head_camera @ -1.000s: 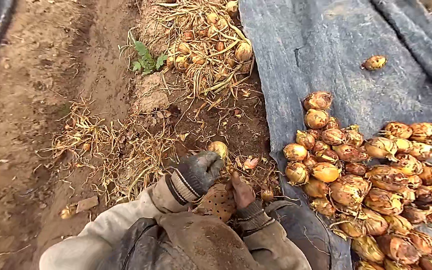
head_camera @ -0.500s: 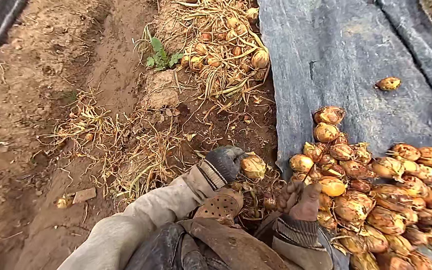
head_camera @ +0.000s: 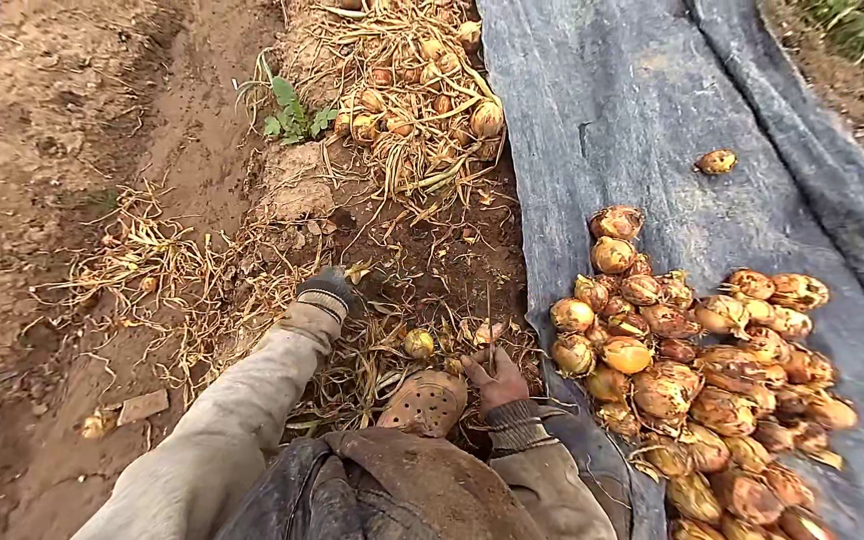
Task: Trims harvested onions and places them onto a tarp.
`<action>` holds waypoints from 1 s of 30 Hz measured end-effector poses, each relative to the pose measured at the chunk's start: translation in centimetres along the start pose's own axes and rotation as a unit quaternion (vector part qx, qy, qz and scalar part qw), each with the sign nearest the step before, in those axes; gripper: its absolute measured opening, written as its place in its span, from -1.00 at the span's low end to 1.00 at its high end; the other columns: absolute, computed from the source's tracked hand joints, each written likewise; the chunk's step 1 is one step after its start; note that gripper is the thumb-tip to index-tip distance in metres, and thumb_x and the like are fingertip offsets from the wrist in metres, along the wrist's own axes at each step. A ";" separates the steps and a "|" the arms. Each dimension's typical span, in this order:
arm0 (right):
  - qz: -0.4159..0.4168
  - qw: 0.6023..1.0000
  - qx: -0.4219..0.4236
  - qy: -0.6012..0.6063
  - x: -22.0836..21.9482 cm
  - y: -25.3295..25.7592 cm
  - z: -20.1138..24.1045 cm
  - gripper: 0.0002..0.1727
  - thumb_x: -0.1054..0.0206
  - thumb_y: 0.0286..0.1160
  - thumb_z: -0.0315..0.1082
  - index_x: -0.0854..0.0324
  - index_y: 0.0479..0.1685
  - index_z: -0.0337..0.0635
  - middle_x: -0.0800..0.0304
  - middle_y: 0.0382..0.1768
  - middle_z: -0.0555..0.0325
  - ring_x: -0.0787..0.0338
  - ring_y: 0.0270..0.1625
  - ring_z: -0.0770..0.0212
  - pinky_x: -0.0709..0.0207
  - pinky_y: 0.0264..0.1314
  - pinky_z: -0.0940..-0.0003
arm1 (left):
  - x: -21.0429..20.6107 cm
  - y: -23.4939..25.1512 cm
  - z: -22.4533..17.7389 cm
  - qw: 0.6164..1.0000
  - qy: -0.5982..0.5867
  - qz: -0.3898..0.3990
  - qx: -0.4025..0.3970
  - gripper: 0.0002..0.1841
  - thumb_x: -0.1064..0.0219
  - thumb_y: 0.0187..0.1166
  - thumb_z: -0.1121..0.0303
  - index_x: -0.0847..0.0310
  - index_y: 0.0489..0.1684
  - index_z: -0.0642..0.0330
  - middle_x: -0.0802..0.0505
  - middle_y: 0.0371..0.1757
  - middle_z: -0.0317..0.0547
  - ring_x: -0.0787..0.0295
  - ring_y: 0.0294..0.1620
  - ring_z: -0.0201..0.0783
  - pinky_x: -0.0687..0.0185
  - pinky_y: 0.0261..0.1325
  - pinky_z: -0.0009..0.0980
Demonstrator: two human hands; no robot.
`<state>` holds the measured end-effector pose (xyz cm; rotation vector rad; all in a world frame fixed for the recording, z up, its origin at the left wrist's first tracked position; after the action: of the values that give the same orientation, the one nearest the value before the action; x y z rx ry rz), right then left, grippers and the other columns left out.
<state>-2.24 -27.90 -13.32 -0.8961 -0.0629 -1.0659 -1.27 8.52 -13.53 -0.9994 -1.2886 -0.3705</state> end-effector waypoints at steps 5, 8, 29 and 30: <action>0.015 0.999 0.037 -0.004 -1.4 0.4 0.6 -0.57 -0.40 0.58 -0.01 -0.67 0.13 -0.19 -0.79 -0.19 -0.05 -0.77 -0.12 0.00 -0.60 0.06 -0.11 | -1.3 -1.1 1.9 0.995 0.066 0.061 0.041 -0.55 -0.24 0.68 0.09 -0.66 0.29 0.27 -0.80 0.24 0.34 -0.77 0.21 0.38 -0.59 0.14 0.44; 0.013 0.999 0.045 -0.004 -1.3 0.3 0.5 -0.58 -0.37 0.59 -0.01 -0.67 0.10 -0.19 -0.78 -0.20 -0.02 -0.76 -0.14 0.04 -0.60 0.04 -0.06 | -1.2 -1.6 1.4 0.990 0.104 0.091 0.018 -0.60 -0.28 0.63 0.12 -0.71 0.20 0.25 -0.82 0.17 0.31 -0.78 0.19 0.37 -0.60 0.12 0.43; 0.153 0.964 0.044 0.214 -7.2 -1.1 2.3 -0.41 0.06 0.79 0.09 -0.62 0.03 -0.31 -0.49 -0.60 0.26 -0.41 -0.69 0.38 -0.46 -0.60 0.38 | 3.3 -14.8 -9.2 0.915 -0.306 0.077 -0.253 -0.67 -0.41 0.61 0.20 -0.77 0.21 0.16 -0.90 0.07 -0.02 -0.85 0.08 -0.19 -0.71 0.29 -0.04; 0.128 0.966 0.035 0.220 -6.3 -0.8 2.0 -0.52 -0.05 0.80 -0.02 -0.62 0.04 -0.33 -0.49 -0.60 0.24 -0.41 -0.70 0.37 -0.48 -0.61 0.38 | 3.4 -14.7 -9.6 0.919 -0.272 0.059 -0.279 -0.69 -0.38 0.63 0.17 -0.79 0.19 0.10 -0.89 0.11 -0.06 -0.84 0.14 -0.20 -0.70 0.32 -0.02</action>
<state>-5.39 -22.14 -14.31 -0.5688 0.3746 -0.9910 -5.03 -6.17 -4.02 -1.7461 -1.6491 -0.3905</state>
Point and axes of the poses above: each hand's wrist, its own y-axis towards the middle knuckle, its own x-axis out of the back of the hand, z = x × y, the point moved 9 cm from there along y, towards the middle knuckle
